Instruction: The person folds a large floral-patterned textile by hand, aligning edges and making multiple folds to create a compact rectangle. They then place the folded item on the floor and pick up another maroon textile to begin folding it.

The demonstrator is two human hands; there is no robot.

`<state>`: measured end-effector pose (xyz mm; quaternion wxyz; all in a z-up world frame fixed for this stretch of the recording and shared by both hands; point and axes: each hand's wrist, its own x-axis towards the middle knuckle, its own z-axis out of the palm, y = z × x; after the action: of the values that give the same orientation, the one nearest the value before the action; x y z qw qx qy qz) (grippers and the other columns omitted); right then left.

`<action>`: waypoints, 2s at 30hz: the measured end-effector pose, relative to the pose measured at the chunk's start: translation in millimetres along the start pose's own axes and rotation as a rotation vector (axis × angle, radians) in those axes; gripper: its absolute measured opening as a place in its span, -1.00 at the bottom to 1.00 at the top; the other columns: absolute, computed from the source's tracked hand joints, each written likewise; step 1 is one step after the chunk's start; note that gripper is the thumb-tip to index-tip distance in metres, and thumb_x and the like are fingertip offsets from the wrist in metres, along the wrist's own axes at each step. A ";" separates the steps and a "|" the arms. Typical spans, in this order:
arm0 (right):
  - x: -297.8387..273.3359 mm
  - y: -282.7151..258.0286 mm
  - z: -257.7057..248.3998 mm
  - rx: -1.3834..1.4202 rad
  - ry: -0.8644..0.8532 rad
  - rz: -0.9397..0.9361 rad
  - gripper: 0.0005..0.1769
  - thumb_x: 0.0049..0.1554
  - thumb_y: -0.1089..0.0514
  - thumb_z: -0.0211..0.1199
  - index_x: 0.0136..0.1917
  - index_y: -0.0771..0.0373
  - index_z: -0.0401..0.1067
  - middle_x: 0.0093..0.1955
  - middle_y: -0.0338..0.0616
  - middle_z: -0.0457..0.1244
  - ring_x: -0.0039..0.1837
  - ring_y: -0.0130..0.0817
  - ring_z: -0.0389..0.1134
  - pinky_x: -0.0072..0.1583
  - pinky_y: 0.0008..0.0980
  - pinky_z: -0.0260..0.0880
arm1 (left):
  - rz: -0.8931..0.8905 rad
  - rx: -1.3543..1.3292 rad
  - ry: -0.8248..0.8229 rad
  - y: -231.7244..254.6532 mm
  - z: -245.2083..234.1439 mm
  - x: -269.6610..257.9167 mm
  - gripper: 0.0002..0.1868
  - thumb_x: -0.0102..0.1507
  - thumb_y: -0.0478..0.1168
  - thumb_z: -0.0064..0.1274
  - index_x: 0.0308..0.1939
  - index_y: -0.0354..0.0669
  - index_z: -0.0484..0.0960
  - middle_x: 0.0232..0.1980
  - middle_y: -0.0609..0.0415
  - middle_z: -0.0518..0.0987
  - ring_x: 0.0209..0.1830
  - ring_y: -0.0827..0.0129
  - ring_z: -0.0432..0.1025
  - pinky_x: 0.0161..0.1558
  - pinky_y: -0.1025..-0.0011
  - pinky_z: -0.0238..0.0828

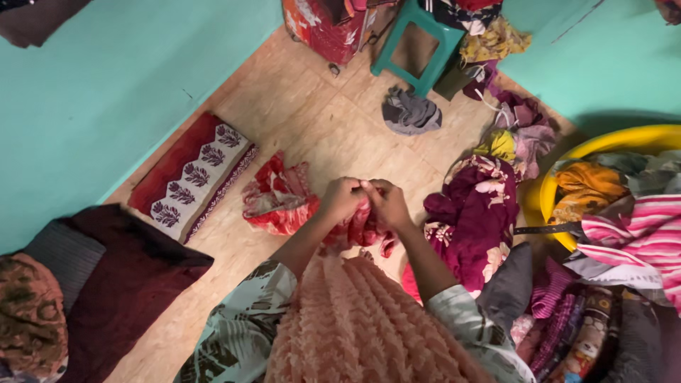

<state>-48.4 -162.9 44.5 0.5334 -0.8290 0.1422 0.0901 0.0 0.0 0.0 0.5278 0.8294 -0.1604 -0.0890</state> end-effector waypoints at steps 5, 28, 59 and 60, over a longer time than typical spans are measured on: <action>0.8 -38.4 -45.8 -0.098 -0.293 -0.361 -0.48 0.13 -0.13 0.45 0.07 0.40 0.58 0.11 0.15 0.38 0.16 -0.15 0.36 0.14 -0.16 0.39 | 0.068 -0.109 -0.079 42.1 -28.8 -2.4 -0.76 0.22 -0.08 0.24 -0.10 -0.06 0.79 -0.20 -0.09 0.72 -0.27 0.21 0.65 -0.17 0.36 0.54; -85.6 -165.8 -155.0 -0.912 0.437 -0.844 -0.63 -0.09 0.22 0.50 -0.01 0.23 0.49 -0.03 -0.05 0.29 -0.13 -0.13 0.41 -0.10 -0.18 0.46 | 0.475 -0.123 0.066 68.9 -47.8 -23.7 -0.66 0.28 -0.23 0.18 0.09 -0.31 0.57 -0.01 -0.21 0.62 -0.01 -0.07 0.52 0.00 0.17 0.46; -70.6 -154.6 -193.0 -0.704 0.752 -0.724 -0.73 -0.05 0.32 0.41 -0.03 0.33 0.53 -0.07 0.02 0.34 -0.11 -0.07 0.39 -0.03 -0.19 0.43 | 0.500 0.038 0.511 71.2 -16.0 -45.3 -0.76 0.30 -0.37 0.16 0.05 -0.20 0.55 0.03 -0.07 0.61 0.02 -0.01 0.52 0.07 0.19 0.47; -70.3 -154.6 -192.6 -0.714 0.751 -0.736 -0.73 -0.05 0.32 0.41 -0.02 0.33 0.53 -0.06 0.02 0.34 -0.10 -0.06 0.39 -0.02 -0.18 0.43 | 0.494 0.042 0.518 71.2 -14.8 -45.0 -0.76 0.30 -0.36 0.18 0.04 -0.19 0.55 0.02 -0.06 0.61 0.02 0.00 0.53 0.07 0.20 0.47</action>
<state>-63.8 -268.0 278.3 0.1337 -0.9255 -0.0133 -0.3541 -49.5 0.8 69.7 0.5391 0.7713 -0.2188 0.2578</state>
